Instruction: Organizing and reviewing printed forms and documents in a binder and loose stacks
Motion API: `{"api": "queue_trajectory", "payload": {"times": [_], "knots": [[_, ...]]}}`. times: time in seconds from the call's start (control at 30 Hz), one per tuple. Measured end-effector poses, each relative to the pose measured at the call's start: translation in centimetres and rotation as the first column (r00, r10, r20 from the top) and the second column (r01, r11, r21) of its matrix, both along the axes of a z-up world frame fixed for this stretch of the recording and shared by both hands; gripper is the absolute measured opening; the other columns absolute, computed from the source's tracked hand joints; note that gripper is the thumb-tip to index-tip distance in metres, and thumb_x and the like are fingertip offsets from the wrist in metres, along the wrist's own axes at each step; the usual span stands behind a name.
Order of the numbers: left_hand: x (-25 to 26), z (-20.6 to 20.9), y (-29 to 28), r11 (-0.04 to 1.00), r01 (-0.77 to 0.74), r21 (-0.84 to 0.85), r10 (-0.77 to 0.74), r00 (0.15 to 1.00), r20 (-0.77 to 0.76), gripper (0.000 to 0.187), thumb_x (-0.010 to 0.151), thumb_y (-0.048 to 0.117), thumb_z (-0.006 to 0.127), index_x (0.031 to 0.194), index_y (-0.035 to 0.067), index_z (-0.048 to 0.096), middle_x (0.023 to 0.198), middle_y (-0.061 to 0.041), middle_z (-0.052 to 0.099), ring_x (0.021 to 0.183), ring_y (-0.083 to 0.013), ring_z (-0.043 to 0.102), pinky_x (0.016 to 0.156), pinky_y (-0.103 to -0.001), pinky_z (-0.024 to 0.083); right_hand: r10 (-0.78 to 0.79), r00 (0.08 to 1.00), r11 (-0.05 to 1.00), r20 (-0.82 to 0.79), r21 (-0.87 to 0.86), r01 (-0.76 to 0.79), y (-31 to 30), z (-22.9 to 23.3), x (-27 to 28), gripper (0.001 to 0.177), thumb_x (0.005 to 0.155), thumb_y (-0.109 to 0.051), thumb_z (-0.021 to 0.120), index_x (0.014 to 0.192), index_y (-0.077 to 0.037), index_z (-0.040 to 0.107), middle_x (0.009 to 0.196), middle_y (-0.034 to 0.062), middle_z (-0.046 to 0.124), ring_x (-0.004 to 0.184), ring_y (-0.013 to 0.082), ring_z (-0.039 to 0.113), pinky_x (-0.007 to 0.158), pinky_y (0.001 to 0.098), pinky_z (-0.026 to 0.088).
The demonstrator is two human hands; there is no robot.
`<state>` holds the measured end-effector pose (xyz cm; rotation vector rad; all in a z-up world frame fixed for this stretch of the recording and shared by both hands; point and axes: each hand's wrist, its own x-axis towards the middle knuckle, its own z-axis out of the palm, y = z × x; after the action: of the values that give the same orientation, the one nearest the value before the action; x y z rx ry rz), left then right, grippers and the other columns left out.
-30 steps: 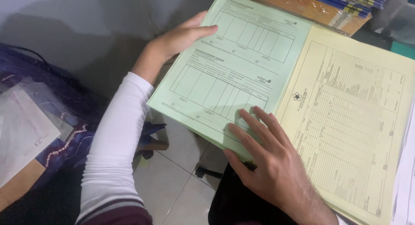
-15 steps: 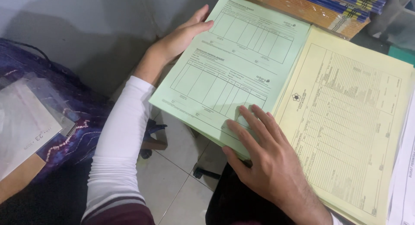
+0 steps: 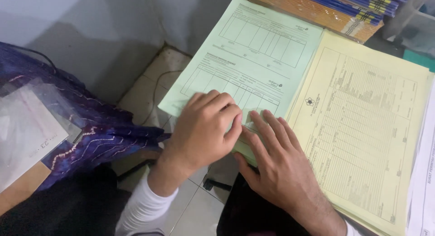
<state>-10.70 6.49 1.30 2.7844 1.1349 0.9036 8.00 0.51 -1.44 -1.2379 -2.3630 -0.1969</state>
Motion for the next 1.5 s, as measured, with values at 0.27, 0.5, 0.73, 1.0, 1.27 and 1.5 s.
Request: {"api": "queue_trajectory", "payload": {"times": [0.27,0.5,0.73,1.0,1.27,1.5], "knots": [[0.9,-1.2,-2.8,0.978,-0.199,0.06,0.199,0.98,0.003,0.018,0.093,0.018,0.067,0.107,0.008,0.072,0.103,-0.004,0.069,0.094,-0.0247,0.062,0.092,-0.045,0.045,0.004,0.999,1.0,-0.042,-0.01,-0.005,-0.5,0.3,0.2,0.042,0.096,-0.036,0.066,0.126,-0.008,0.059,0.146,0.0172,0.058,0.138,0.0388,0.054,0.109,0.0542,0.044],[1.5,-0.3,-2.1,0.974,-0.219,-0.053,0.218,0.976,-0.017,0.026,0.091,0.033,0.066,0.093,0.009,0.076,0.096,-0.001,0.071,0.09,-0.0249,0.062,0.093,-0.048,0.043,0.145,0.958,0.888,-0.248,0.459,-0.016,-2.8,2.9,1.4,0.014,0.089,-0.008,0.076,0.088,-0.015,0.064,0.103,0.0038,0.075,0.082,0.0259,0.074,0.088,0.047,0.042],[3.5,0.5,0.0,0.908,-0.384,-0.165,0.359,0.919,-0.163,0.047,0.097,0.056,0.066,0.084,0.012,0.074,0.085,-0.002,0.07,0.081,-0.0251,0.065,0.092,-0.052,0.046,-0.067,0.901,0.922,-0.428,0.319,0.22,-11.0,3.7,7.1,0.022,0.09,-0.03,0.052,0.073,-0.025,0.064,0.081,-0.0081,0.076,0.073,0.0097,0.073,0.082,0.0384,0.034],[16.1,1.3,-5.8,0.959,0.279,0.039,-0.28,0.96,0.006,0.046,0.093,0.054,0.072,0.104,0.009,0.068,0.103,-0.01,0.068,0.094,-0.0246,0.065,0.095,-0.052,0.05,-0.359,0.854,0.903,-0.376,0.092,0.42,-15.6,4.5,19.5,0.004,0.083,-0.005,0.075,0.081,-0.002,0.073,0.088,0.0141,0.077,0.079,0.0255,0.075,0.08,0.0375,0.053],[21.1,-0.6,-7.4,0.921,0.388,-0.047,-0.391,0.914,-0.11,0.052,0.092,0.049,0.074,0.122,0.007,0.068,0.121,-0.013,0.068,0.108,-0.0261,0.066,0.093,-0.047,0.054,-0.892,0.401,0.424,-0.207,-0.075,0.903,-24.7,1.6,29.5,0.033,0.106,-0.005,0.072,0.137,0.006,0.073,0.168,0.0357,0.053,0.157,0.0469,0.045,0.127,0.0598,0.035],[21.3,-1.6,-6.9,0.914,0.378,-0.149,-0.397,0.909,-0.126,0.045,0.089,0.047,0.075,0.115,0.01,0.068,0.109,-0.006,0.07,0.1,-0.0219,0.066,0.087,-0.04,0.055,-0.975,0.213,0.221,-0.064,-0.41,0.885,-26.3,1.0,32.2,0.063,0.089,-0.047,0.061,0.142,-0.013,0.062,0.162,0.0258,0.044,0.154,0.0476,0.029,0.118,0.0744,0.007]]}}
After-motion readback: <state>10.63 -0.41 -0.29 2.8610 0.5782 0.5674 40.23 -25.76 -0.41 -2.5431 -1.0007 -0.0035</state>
